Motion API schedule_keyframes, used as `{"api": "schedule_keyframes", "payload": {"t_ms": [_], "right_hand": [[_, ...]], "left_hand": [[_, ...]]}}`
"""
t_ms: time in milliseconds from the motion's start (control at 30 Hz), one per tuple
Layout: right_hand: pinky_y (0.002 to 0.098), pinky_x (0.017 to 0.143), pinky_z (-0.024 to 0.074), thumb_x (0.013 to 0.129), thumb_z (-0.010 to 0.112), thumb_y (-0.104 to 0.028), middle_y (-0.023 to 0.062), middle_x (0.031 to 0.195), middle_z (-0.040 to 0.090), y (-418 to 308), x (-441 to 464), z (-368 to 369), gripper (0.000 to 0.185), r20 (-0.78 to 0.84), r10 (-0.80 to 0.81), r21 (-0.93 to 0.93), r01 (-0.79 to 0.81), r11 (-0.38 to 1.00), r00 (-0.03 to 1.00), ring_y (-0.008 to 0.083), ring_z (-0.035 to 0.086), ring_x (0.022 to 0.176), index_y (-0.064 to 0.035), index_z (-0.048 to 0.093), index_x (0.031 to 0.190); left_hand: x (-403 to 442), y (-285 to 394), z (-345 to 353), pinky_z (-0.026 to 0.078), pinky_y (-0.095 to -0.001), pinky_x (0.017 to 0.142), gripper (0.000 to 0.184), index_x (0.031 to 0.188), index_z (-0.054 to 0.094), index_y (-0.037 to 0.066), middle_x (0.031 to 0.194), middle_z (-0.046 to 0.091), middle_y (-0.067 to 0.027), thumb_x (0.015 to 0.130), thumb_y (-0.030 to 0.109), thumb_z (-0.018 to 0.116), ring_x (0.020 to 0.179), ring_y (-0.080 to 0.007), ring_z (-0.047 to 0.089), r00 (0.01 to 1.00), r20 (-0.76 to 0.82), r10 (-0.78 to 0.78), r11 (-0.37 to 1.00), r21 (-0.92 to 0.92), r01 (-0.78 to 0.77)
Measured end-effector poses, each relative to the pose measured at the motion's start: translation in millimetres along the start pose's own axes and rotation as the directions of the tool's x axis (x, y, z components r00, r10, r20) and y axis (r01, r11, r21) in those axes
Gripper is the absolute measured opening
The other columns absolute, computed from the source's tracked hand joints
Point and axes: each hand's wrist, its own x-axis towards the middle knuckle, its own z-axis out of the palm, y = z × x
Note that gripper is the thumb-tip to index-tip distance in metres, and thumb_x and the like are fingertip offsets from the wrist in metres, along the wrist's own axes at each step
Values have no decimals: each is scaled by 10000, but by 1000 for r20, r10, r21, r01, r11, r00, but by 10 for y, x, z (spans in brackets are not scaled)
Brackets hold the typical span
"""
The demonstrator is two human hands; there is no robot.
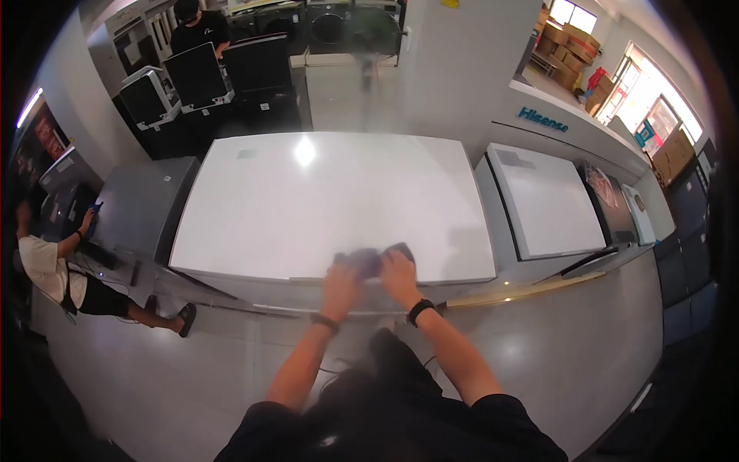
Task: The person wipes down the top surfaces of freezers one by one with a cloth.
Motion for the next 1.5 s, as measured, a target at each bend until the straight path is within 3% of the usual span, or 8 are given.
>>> {"api": "schedule_keyframes", "payload": {"t_ms": [100,300,500,633,800,1033,1167,1500], "right_hand": [[504,987,379,870,574,-219,169,1272,548,-281,-17,-105,346,-45,-48,74,51,996,998,346,481,1229,-76,604,1183],[477,1027,356,838,578,-187,158,1280,551,-755,151,-79,347,50,-210,194,196,961,976,326,482,1234,-93,621,1170],[440,975,394,792,594,-176,122,1175,583,-797,233,-170,283,42,-410,308,379,873,911,291,522,1150,-115,655,1061],[443,814,442,735,588,-139,87,1003,589,-471,134,-418,165,10,-479,330,449,830,878,277,551,984,-103,636,888],[450,1001,397,757,637,-247,99,1269,553,422,-53,-1087,335,261,-372,323,282,903,891,298,499,1222,-151,643,1078],[488,1101,320,860,596,-329,168,1431,454,2118,-453,-1108,426,102,135,225,-155,962,986,331,391,1358,-135,608,1240],[502,1102,320,864,602,-347,200,1447,420,2372,-342,-1487,485,386,177,226,-279,933,905,345,349,1382,-86,566,1272],[508,1054,368,851,622,-377,333,1449,351,1950,-127,-1058,684,289,138,221,-207,953,947,446,349,1357,-43,425,1414]], "left_hand": [[-399,-321,114,453,-499,849,426,1187,575,64,1106,564,-158,768,97,644,1110,-384,507,988,-123,90,995,-42,-96],[-1181,-625,488,447,-423,931,420,1231,520,9,1102,575,-219,837,98,637,1036,-374,568,929,58,-366,888,-277,368],[-1294,-534,837,450,-481,941,524,1349,450,25,1235,568,-267,897,255,579,1125,-423,568,873,206,-441,692,-542,478],[-968,-576,1205,452,-458,942,555,1376,414,43,1238,571,-270,901,272,587,1122,-407,581,883,442,-159,941,-204,272],[-366,809,955,471,-456,892,557,1334,416,20,1198,587,-272,886,272,629,1070,-417,606,904,426,-49,815,-506,282],[354,1718,1217,468,-446,897,464,1264,503,15,1178,589,-240,882,249,624,1049,-404,578,919,381,100,939,-341,39],[900,1962,1213,455,-467,935,425,1238,554,37,1174,589,-207,848,191,626,1113,-376,546,967,166,193,977,-122,-174],[1433,1290,762,431,-536,943,410,1132,634,169,1327,522,-135,760,12,566,1240,-357,462,988,-97,120,888,456,-63]]}}
